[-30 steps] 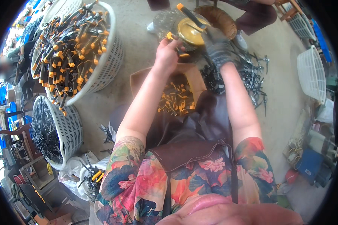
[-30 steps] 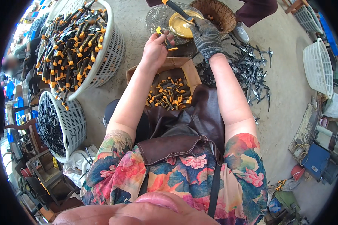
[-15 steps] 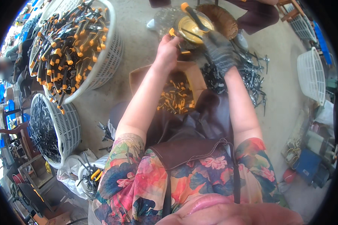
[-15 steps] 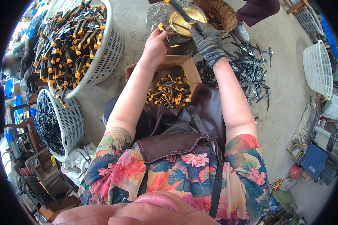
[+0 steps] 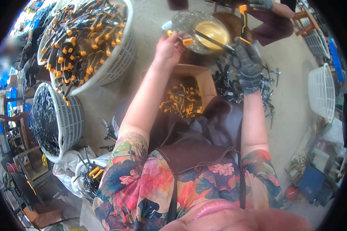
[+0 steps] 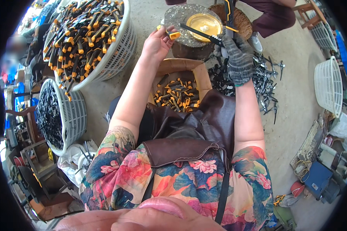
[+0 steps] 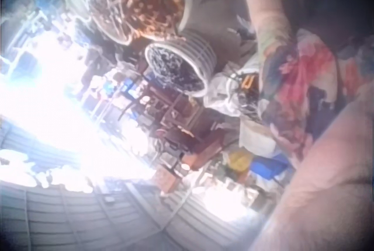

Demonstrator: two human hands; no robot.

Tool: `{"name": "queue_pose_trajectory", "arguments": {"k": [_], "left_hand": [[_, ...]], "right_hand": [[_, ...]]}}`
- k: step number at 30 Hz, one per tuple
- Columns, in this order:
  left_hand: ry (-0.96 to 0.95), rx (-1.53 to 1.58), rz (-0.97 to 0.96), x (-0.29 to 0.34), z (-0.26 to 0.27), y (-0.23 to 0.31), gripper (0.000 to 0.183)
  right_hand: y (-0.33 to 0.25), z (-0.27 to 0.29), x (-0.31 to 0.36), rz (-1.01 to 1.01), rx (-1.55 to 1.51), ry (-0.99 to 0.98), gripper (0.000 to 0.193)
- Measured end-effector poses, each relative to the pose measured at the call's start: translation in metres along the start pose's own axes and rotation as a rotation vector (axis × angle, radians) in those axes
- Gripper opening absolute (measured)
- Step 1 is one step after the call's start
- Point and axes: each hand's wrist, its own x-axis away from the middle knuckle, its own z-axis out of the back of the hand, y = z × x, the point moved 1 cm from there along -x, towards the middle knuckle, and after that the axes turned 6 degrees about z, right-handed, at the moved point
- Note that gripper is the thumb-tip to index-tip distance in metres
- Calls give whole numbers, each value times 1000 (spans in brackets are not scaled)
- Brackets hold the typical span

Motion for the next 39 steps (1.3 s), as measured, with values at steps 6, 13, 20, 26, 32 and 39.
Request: {"name": "queue_pose_trajectory", "arguments": {"k": [6,13,20,26,32,39], "left_hand": [[102,-16,-51,0,3,9,31],[107,-73,-79,2,1,9,33],[98,-121,-101,-1,4,5,36],[199,-158,-135,0,2,2,50],[320,-251,-81,18,-15,-15,57],[248,-338,-16,44,-18,-6,43]], "right_hand": [[-12,-11,14,176,316,-102,26],[-9,-13,16,240,505,-215,24],[8,-12,13,241,580,-238,27],[1,-21,14,287,653,-300,26],[10,-43,16,632,861,-306,18],[27,-36,9,157,399,-203,23]]}}
